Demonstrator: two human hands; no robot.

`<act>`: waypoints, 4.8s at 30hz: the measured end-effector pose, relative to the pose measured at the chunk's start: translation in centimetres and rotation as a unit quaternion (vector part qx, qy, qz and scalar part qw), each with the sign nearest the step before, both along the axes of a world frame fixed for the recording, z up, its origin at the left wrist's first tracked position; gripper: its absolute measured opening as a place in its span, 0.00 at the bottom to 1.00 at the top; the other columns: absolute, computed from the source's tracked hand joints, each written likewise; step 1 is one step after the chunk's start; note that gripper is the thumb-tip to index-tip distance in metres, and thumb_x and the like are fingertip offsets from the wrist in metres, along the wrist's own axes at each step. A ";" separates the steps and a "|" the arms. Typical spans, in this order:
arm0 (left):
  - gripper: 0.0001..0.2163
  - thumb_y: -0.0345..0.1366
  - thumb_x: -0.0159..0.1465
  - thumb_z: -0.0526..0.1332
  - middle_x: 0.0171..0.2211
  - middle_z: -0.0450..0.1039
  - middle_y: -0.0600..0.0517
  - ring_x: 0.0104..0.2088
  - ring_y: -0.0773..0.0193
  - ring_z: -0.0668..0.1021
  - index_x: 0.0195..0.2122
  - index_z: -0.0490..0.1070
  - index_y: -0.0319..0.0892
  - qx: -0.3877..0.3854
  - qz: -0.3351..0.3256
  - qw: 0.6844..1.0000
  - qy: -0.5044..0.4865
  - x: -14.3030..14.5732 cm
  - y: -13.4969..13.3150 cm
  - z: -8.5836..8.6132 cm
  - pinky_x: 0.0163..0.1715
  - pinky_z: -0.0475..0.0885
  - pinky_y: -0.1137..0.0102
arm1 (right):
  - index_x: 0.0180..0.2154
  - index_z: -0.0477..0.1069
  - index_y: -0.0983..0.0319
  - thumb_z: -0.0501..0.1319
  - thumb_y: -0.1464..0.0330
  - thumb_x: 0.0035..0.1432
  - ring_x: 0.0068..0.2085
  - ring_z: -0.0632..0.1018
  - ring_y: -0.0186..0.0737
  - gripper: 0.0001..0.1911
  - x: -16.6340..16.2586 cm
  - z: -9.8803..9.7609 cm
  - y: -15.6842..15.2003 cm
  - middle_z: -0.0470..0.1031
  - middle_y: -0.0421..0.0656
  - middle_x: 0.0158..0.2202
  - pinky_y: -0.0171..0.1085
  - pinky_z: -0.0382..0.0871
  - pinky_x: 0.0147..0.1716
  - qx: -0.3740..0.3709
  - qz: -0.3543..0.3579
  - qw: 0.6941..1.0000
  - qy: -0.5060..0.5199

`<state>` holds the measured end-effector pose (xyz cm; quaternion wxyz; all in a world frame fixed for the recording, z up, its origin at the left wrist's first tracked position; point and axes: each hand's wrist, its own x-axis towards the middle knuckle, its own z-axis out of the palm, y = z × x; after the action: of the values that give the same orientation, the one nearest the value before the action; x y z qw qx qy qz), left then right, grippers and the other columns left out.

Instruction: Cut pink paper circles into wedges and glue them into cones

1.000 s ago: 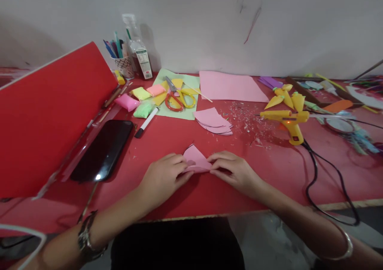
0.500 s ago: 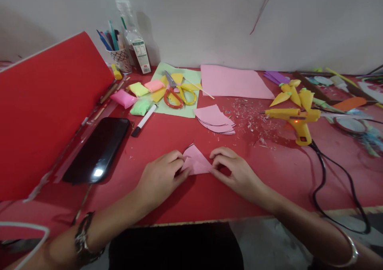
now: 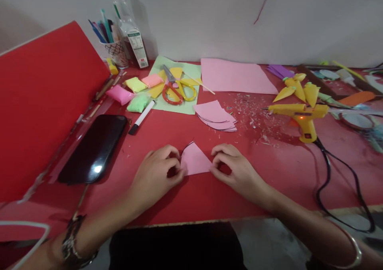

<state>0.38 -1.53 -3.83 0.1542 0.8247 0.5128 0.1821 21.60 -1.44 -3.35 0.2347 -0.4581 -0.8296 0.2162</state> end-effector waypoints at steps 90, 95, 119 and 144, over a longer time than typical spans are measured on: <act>0.11 0.29 0.62 0.52 0.46 0.71 0.50 0.45 0.62 0.72 0.43 0.70 0.43 0.030 -0.265 0.963 0.042 -0.6 0.9 0.6 0.45 0.66 0.65 | 0.44 0.70 0.64 0.53 0.78 0.55 0.40 0.71 0.36 0.15 0.5 1.7 0.9 0.69 0.47 0.38 0.36 0.67 0.40 -0.016 0.199 0.976 -0.087; 0.13 0.42 0.58 0.57 0.40 0.73 0.48 0.40 0.59 0.73 0.40 0.71 0.41 0.033 -0.190 0.980 0.040 0.4 -0.8 1.2 0.38 0.69 0.64 | 0.38 0.73 0.61 0.52 0.69 0.60 0.45 0.69 0.41 0.11 0.1 1.0 1.2 0.70 0.48 0.45 0.43 0.64 0.44 0.143 0.214 0.959 -0.114; 0.17 0.36 0.65 0.48 0.20 0.70 0.56 0.21 0.68 0.70 0.20 0.65 0.41 0.151 -0.039 0.987 0.037 -0.8 -4.0 0.2 0.27 0.58 0.70 | 0.23 0.65 0.64 0.58 0.70 0.56 0.31 0.69 0.33 0.10 -1.1 0.3 0.1 0.70 0.42 0.29 0.32 0.64 0.31 0.015 0.127 0.992 0.010; 0.18 0.38 0.65 0.45 0.22 0.65 0.53 0.23 0.66 0.67 0.21 0.63 0.40 0.075 -0.016 0.993 0.088 -1.0 -3.7 0.0 0.27 0.61 0.68 | 0.22 0.60 0.63 0.57 0.73 0.56 0.31 0.64 0.35 0.11 -2.3 0.1 -0.5 0.64 0.42 0.29 0.34 0.60 0.33 0.011 0.027 0.998 -0.052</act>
<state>-0.67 -5.28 -3.79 0.0488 0.8547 0.4963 0.1441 19.35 -1.90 -3.22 0.1903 -0.4440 -0.8550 0.1887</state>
